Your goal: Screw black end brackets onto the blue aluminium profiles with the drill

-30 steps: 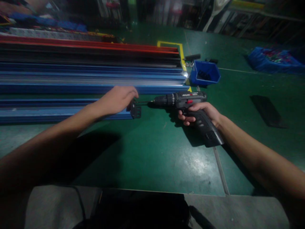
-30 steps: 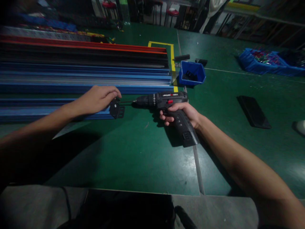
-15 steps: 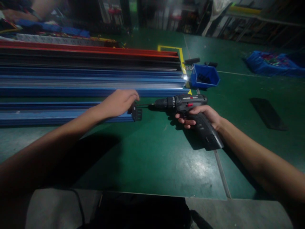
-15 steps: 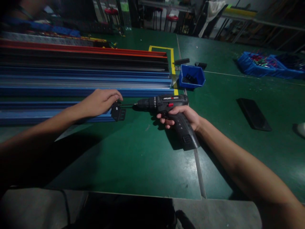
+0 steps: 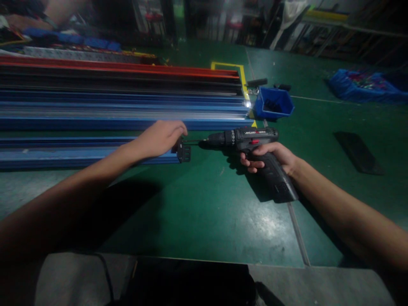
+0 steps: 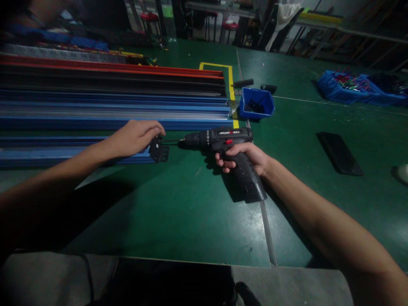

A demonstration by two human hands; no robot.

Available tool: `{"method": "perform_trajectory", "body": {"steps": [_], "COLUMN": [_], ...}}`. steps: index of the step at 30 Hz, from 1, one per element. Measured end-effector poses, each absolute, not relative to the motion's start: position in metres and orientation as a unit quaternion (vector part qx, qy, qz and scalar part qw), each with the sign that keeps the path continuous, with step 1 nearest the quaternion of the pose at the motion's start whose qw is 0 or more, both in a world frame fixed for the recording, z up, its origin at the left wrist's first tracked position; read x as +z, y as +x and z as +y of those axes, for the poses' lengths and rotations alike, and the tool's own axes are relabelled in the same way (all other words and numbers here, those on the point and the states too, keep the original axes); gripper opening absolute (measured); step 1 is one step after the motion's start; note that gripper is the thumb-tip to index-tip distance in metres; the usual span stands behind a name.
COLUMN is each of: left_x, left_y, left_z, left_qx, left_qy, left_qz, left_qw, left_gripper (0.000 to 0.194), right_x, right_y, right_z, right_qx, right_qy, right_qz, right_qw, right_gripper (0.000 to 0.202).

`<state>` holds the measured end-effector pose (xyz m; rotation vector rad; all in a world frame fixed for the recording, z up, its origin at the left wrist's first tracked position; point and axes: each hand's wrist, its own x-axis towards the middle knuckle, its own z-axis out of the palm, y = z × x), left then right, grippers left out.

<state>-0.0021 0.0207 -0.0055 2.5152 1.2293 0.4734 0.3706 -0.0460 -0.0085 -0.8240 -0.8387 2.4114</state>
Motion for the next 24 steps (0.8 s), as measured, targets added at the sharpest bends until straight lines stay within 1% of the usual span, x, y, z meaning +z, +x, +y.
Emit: {"method": "perform_trajectory", "body": {"steps": [16, 24], "left_x": [-0.0055, -0.0036], "left_y": [-0.0027, -0.0005], "left_z": [0.0215, 0.0186], "left_qx": [0.162, 0.162], "left_qy": [0.879, 0.877], "left_qz": [0.424, 0.423], "left_qw": [0.149, 0.161], "left_gripper": [0.045, 0.046], "right_x": [-0.0098, -0.0102], "right_y": [0.3675, 0.3691], "right_z": [-0.0497, -0.0494], "right_qx": [0.853, 0.864], "right_qy": [-0.294, -0.286], "right_qz": [-0.361, -0.347], "right_qw": [0.235, 0.229], "right_gripper": [0.022, 0.024]}}
